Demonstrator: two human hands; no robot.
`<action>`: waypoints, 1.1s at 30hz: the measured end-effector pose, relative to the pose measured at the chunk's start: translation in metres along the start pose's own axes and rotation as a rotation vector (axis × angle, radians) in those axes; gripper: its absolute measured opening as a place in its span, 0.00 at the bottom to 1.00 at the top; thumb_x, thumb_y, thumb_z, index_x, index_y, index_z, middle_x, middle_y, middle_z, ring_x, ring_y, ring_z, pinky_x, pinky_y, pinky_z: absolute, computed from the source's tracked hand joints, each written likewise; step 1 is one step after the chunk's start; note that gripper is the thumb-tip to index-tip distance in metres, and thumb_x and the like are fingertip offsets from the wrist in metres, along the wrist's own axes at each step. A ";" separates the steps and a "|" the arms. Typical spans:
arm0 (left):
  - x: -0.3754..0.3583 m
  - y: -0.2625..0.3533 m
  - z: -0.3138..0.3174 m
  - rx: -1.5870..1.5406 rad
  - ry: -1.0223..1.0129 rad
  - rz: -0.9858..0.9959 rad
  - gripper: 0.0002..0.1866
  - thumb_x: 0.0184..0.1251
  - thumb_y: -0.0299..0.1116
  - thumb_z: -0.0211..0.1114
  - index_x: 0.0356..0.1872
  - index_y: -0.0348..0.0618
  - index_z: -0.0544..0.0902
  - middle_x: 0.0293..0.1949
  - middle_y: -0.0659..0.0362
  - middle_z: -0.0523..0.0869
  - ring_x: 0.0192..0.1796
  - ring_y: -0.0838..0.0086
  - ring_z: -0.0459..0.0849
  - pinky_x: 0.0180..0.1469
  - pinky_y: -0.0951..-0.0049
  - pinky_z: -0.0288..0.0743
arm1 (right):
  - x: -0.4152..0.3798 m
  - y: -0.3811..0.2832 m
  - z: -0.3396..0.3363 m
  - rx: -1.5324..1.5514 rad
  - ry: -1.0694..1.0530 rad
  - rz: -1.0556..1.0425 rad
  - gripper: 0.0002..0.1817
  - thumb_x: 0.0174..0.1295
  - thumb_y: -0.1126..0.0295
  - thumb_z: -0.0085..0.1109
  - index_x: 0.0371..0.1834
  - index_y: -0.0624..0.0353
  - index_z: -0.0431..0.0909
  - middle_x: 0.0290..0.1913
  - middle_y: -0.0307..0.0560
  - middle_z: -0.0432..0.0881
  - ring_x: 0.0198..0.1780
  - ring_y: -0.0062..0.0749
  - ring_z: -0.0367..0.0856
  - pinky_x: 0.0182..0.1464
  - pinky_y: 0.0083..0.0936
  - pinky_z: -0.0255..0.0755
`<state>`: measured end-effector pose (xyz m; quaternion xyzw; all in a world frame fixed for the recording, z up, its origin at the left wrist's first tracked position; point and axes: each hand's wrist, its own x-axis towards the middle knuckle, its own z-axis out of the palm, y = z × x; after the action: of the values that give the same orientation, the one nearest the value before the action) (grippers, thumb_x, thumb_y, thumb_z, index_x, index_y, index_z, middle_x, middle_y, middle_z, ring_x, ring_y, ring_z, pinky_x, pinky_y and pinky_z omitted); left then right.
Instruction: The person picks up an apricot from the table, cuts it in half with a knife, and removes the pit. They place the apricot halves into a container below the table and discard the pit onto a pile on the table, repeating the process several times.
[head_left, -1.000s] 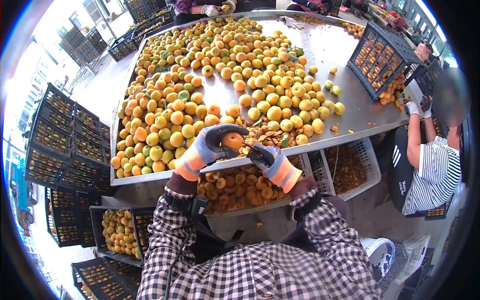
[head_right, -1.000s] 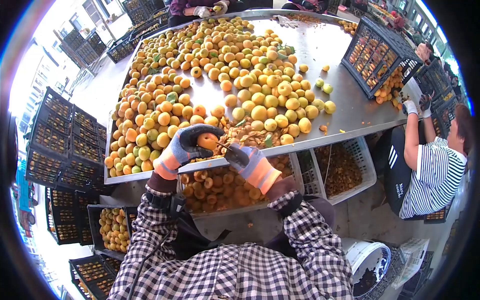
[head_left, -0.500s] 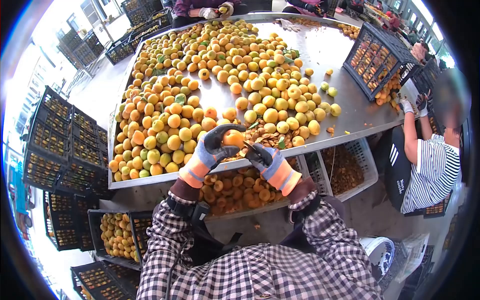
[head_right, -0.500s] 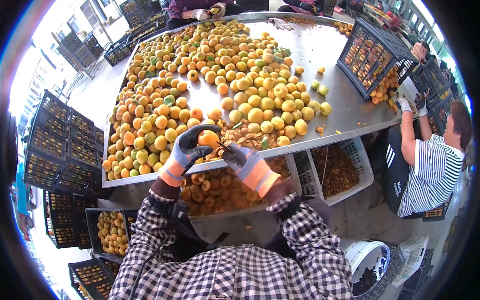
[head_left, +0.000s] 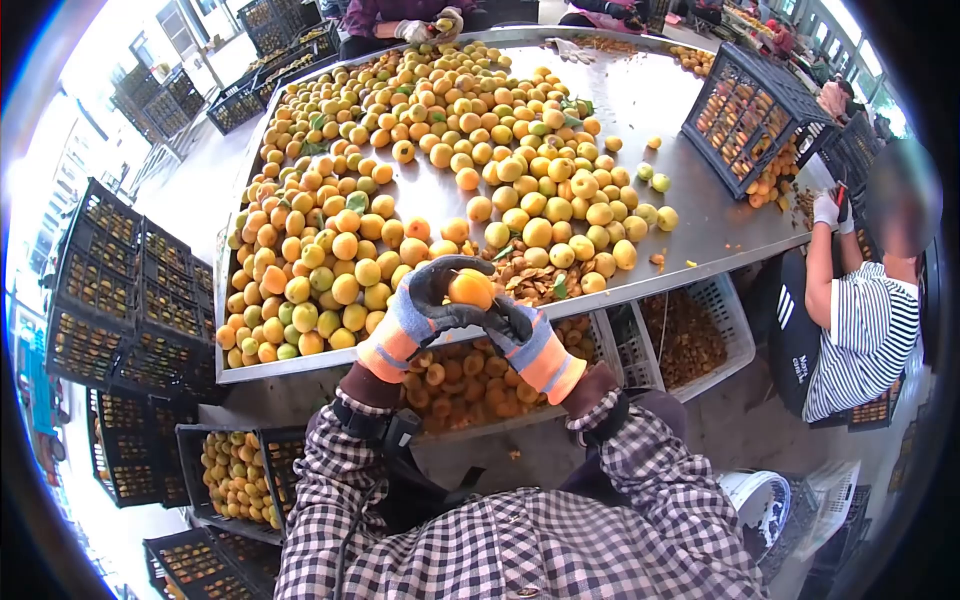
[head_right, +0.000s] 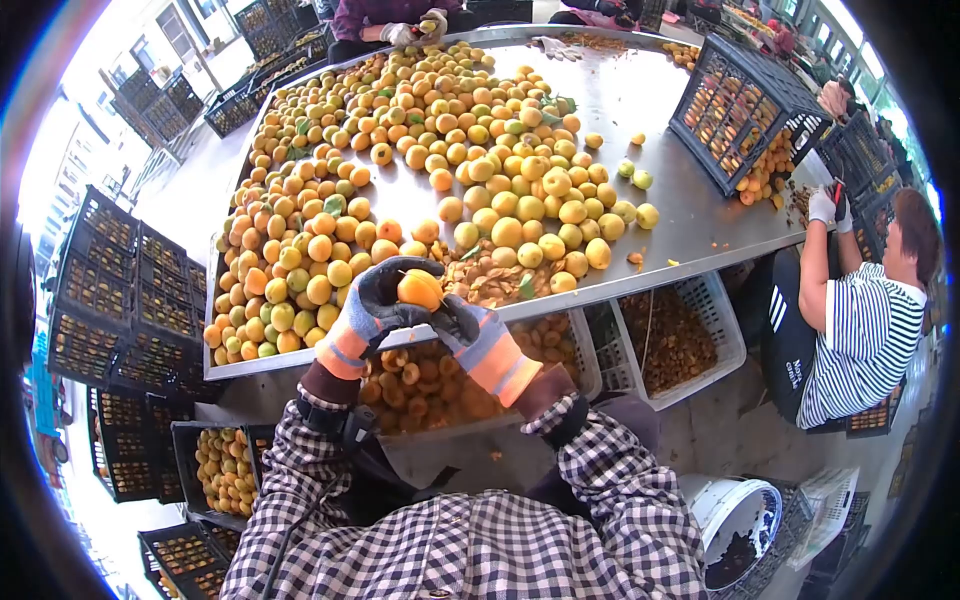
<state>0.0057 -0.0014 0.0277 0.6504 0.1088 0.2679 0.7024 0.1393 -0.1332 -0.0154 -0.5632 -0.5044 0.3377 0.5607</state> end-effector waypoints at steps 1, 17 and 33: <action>0.000 0.001 0.001 0.022 0.000 0.014 0.34 0.50 0.39 0.80 0.57 0.34 0.77 0.50 0.57 0.83 0.50 0.75 0.82 0.55 0.72 0.78 | 0.000 -0.001 0.000 0.000 0.003 -0.001 0.16 0.63 0.75 0.61 0.54 0.64 0.77 0.42 0.53 0.86 0.46 0.38 0.86 0.45 0.28 0.76; 0.006 0.001 -0.009 0.021 -0.061 0.004 0.37 0.43 0.29 0.82 0.59 0.34 0.76 0.51 0.59 0.83 0.56 0.73 0.80 0.60 0.69 0.75 | 0.004 0.003 0.011 -0.231 0.173 -0.160 0.12 0.61 0.70 0.62 0.47 0.58 0.77 0.34 0.57 0.83 0.40 0.54 0.83 0.37 0.37 0.76; 0.007 -0.002 0.018 0.010 0.077 -0.019 0.32 0.63 0.48 0.67 0.62 0.36 0.74 0.52 0.60 0.80 0.54 0.77 0.78 0.58 0.75 0.71 | 0.007 0.012 0.005 -0.352 0.201 -0.197 0.13 0.62 0.70 0.60 0.50 0.56 0.76 0.36 0.57 0.83 0.39 0.57 0.82 0.37 0.40 0.76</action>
<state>0.0210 -0.0137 0.0298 0.6420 0.1431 0.2854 0.6970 0.1385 -0.1234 -0.0269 -0.6310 -0.5498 0.1304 0.5315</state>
